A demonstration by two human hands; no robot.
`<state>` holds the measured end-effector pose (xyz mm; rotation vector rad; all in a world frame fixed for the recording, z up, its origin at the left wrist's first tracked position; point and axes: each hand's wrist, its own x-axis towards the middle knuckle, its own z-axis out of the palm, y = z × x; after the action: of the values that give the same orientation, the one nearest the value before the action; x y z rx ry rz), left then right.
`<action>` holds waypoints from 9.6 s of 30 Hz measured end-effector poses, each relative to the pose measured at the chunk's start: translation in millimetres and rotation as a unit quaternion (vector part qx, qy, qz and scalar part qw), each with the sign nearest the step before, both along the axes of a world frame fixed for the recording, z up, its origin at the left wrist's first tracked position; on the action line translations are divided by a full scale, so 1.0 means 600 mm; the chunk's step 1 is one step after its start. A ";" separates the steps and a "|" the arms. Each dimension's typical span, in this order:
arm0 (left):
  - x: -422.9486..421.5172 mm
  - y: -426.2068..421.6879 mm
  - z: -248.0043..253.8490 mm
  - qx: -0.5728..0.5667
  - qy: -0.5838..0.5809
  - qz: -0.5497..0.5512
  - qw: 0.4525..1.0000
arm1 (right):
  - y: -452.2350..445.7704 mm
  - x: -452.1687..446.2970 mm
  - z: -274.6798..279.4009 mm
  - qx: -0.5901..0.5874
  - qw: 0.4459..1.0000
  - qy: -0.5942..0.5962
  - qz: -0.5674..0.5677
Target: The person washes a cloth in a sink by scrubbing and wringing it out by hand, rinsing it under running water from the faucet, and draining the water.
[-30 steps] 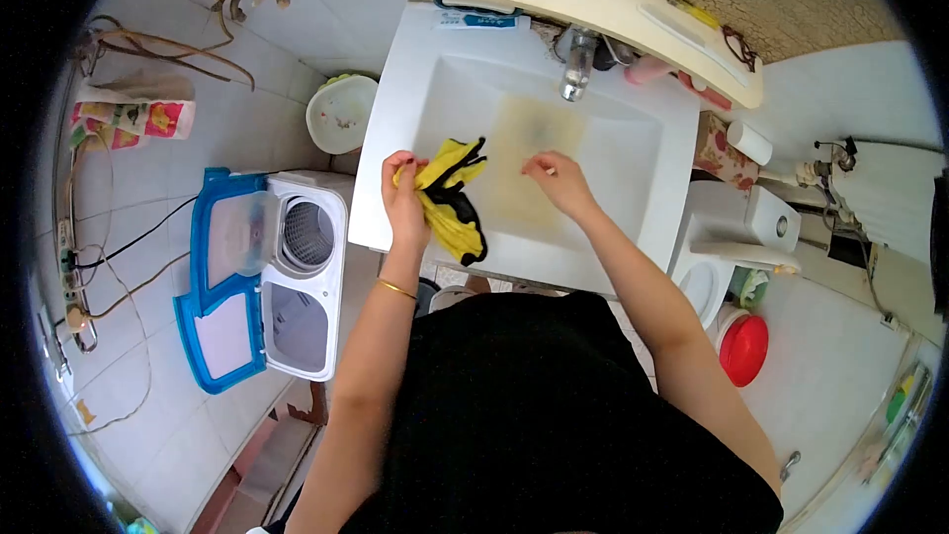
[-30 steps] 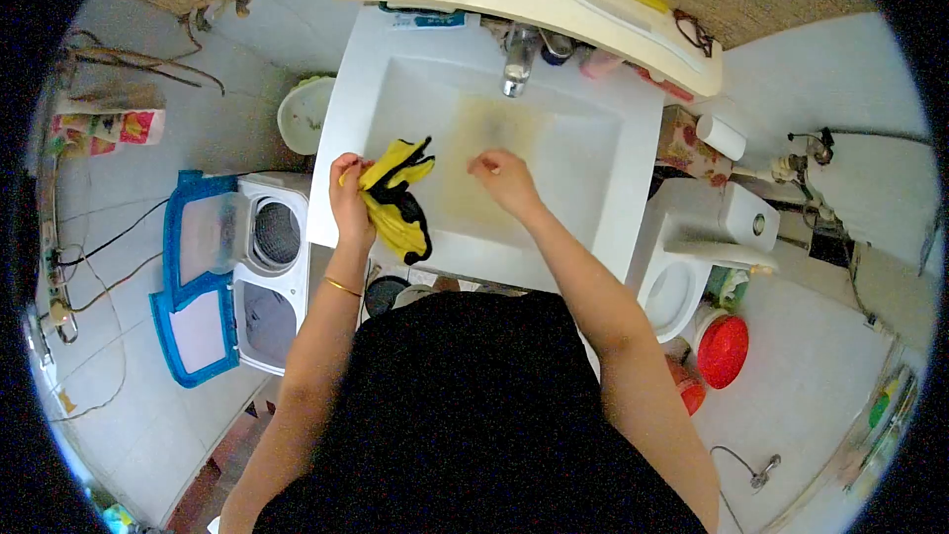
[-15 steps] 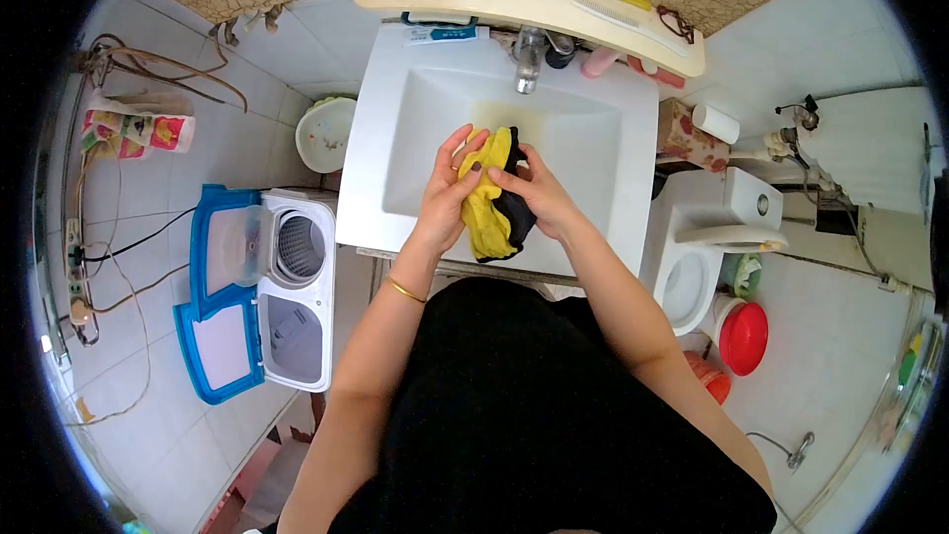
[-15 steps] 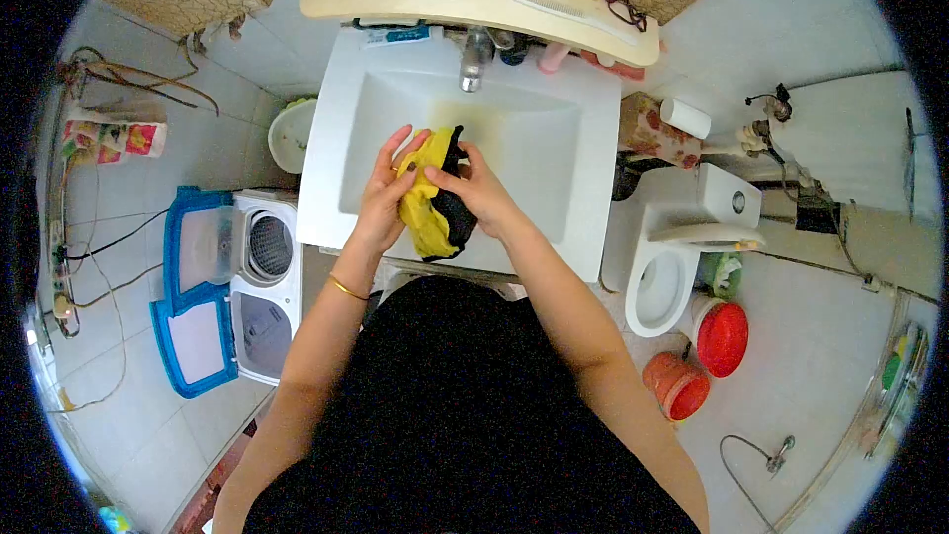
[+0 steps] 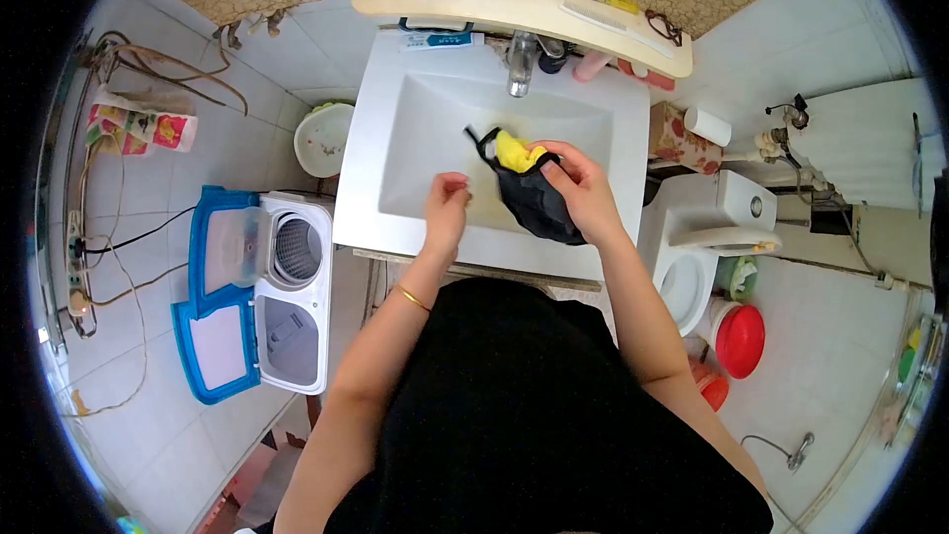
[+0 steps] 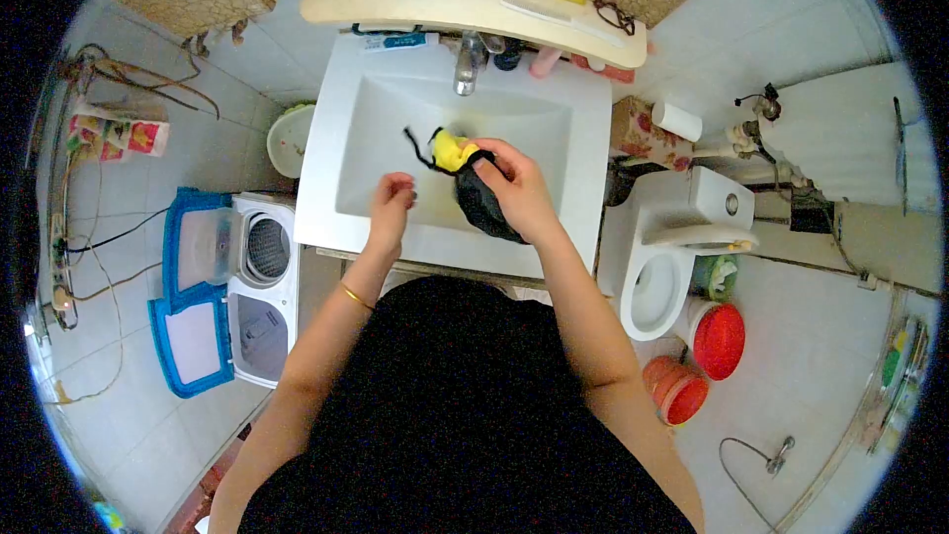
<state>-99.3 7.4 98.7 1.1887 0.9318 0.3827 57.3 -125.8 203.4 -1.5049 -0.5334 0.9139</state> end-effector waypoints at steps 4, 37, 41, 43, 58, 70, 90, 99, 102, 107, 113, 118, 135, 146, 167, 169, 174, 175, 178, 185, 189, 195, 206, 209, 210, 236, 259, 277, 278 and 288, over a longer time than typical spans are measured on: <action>0.028 -0.056 0.047 -0.246 -0.047 -0.116 0.961 | 0.019 -0.050 0.013 0.012 0.994 -0.105 0.039; -0.032 0.103 0.291 0.540 -0.062 -0.242 0.804 | 0.161 0.164 -0.054 0.091 0.987 0.096 -0.086; -0.033 0.111 0.282 0.527 -0.063 -0.242 0.812 | 0.161 0.166 -0.052 0.089 0.988 0.094 -0.082; -0.035 0.116 0.278 0.521 -0.061 -0.239 0.817 | 0.161 0.168 -0.056 0.091 0.988 0.095 -0.081; -0.040 0.130 0.254 0.485 -0.057 -0.243 0.839 | 0.179 0.172 -0.040 0.150 0.982 0.069 -0.089; -0.042 0.135 0.196 0.419 -0.038 -0.263 0.868 | 0.090 0.023 -0.373 -0.323 0.869 -0.369 0.068; -0.083 0.127 0.074 0.209 0.037 -0.156 0.965 | 0.151 0.028 -0.507 -0.436 0.741 -0.498 0.113; -0.118 0.136 0.040 0.043 -0.016 -0.121 0.992 | 0.146 0.039 -0.468 -0.449 0.721 -0.497 0.177; -0.116 0.139 -0.011 -0.231 -0.143 -0.046 0.961 | 0.129 0.053 -0.458 -0.364 0.791 -0.470 0.142; -0.033 0.125 -0.034 -0.405 -0.190 -0.023 0.894 | 0.128 0.043 -0.370 -0.198 0.975 0.098 -0.016; 0.048 0.127 -0.088 -0.485 -0.155 -0.007 0.860 | 0.120 0.054 -0.289 -0.002 0.917 0.370 -0.149; 0.047 0.137 -0.154 -0.345 -0.004 -0.055 0.937 | 0.060 0.120 -0.396 -0.135 0.966 -0.131 -0.178; 0.073 0.121 -0.162 -0.190 0.096 -0.067 0.975 | 0.262 0.101 -0.381 -0.024 0.873 0.488 0.004; 0.223 0.126 -0.192 -0.400 0.035 -0.055 0.914 | 0.216 0.082 -0.263 -0.081 0.932 0.343 -0.086; 0.368 0.079 -0.330 0.626 0.146 -0.347 0.683 | 0.173 0.052 -0.248 0.069 0.808 0.537 -0.232; 0.387 0.071 -0.331 0.540 0.187 -0.365 0.736 | 0.202 0.041 -0.280 0.076 0.786 0.545 -0.282; 0.331 0.087 -0.159 0.164 0.244 -0.351 0.889 | 0.204 0.049 -0.283 0.125 0.755 0.538 -0.353; 0.318 0.084 -0.147 0.148 0.215 -0.317 0.912 | 0.210 0.050 -0.269 0.144 0.756 0.518 -0.373; 0.295 0.067 -0.117 0.093 0.121 -0.213 0.965 | 0.207 0.056 -0.299 0.189 0.754 0.528 -0.342; 0.238 0.079 -0.193 0.062 0.062 -0.041 0.995 | 0.247 0.097 -0.489 0.004 0.831 0.541 -0.128; 0.171 0.074 -0.210 -0.068 -0.070 0.099 0.990 | 0.312 0.142 -0.394 -0.182 0.901 0.394 -0.011; 0.124 0.081 -0.214 -0.075 0.052 0.138 0.986 | 0.361 0.136 -0.378 -0.234 0.941 0.243 0.003; 0.122 0.096 -0.169 0.062 0.207 0.045 0.975 | 0.114 0.060 -0.457 -0.410 0.767 -0.490 0.056; 0.138 0.102 -0.194 -0.001 0.201 0.025 0.979 | 0.126 0.029 -0.496 -0.346 0.786 -0.458 0.231; 0.133 0.105 -0.212 -0.005 0.178 0.022 0.984 | 0.123 0.039 -0.454 -0.299 0.777 -0.484 0.268; 0.120 0.105 -0.219 -0.555 -0.068 0.046 0.828 | 0.138 -0.013 -0.253 -0.126 0.990 0.065 0.014; 0.177 0.044 -0.011 -0.445 -0.174 0.043 0.877 | 0.130 0.003 -0.152 -0.076 0.947 -0.288 -0.124; 0.150 0.034 -0.007 0.272 0.041 -0.157 0.949 | 0.103 -0.010 -0.209 -0.045 0.981 0.042 -0.185; 0.141 0.041 -0.011 0.292 0.058 -0.190 0.936 | 0.088 0.003 -0.222 -0.064 0.988 0.011 -0.142; 0.096 0.086 0.071 0.168 -0.090 -0.363 0.912 | 0.017 0.020 -0.170 -0.149 0.911 -0.379 0.067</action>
<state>-41.5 58.8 141.4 1.6868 0.2163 0.0407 69.5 -115.8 101.2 -2.1262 -1.1043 0.4882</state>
